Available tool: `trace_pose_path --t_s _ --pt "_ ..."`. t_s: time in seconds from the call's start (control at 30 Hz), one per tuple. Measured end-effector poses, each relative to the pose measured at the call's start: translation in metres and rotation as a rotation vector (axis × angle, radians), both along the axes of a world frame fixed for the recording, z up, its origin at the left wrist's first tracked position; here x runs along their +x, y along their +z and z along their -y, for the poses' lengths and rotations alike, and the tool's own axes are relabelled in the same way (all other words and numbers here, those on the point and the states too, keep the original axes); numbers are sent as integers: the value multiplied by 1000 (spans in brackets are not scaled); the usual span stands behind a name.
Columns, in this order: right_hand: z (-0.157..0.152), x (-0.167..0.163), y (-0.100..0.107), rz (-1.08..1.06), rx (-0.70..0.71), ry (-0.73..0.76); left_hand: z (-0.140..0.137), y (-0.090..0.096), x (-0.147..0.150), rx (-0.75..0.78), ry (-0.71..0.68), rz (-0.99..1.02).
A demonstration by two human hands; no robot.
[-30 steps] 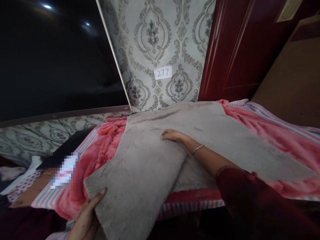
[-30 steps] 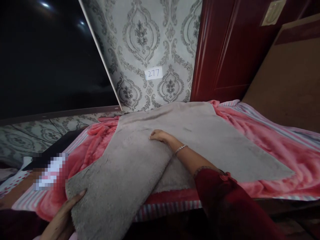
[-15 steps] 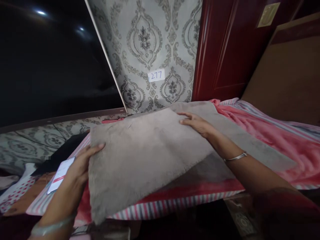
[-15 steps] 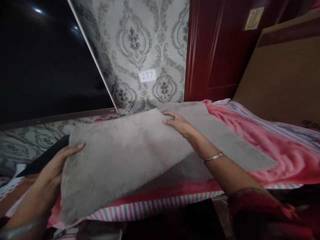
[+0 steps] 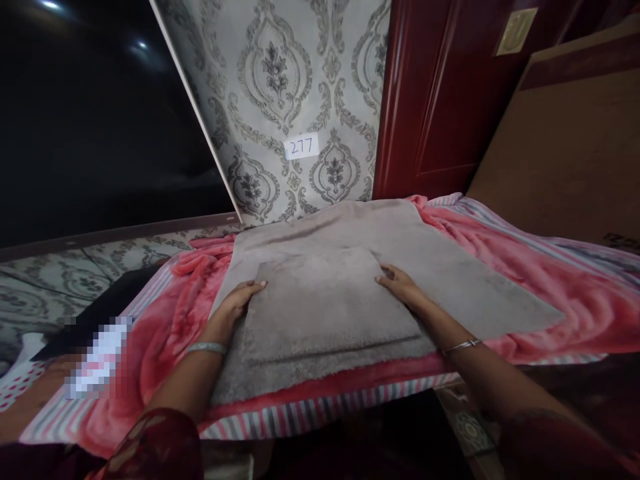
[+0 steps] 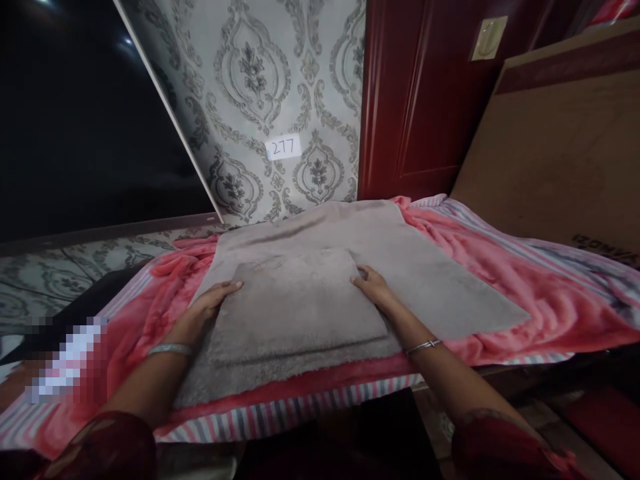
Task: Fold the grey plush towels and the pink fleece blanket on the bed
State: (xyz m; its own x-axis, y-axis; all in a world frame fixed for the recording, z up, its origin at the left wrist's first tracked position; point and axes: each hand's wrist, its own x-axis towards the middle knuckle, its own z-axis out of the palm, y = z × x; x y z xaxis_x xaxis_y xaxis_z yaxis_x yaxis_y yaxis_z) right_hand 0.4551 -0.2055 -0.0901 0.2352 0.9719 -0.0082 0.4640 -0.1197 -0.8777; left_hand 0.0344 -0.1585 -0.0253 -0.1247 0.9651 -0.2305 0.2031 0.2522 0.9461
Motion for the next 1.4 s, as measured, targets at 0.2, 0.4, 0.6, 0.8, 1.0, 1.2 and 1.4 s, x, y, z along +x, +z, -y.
trace_pose_path --t_s 0.2,0.4,0.6,0.8,1.0,1.2,1.4 --pt "-16 -9 44 531 57 -14 -20 31 4 172 -8 -423" --pt "-43 -113 71 785 219 296 -17 36 82 384 -319 -1204" --pt "-41 -149 39 887 165 384 -2 -7 100 319 -433 -1405" --pt "-49 -127 38 878 98 346 -3 -8 97 321 -440 -1406" --pt "-49 -83 34 894 11 240 -6 -9 96 324 -439 -1370" --pt "-43 -62 25 832 -38 144 -6 -9 95 342 -431 -1342" --pt "-32 -39 23 768 -62 134 -3 -6 96 345 -419 -1342"
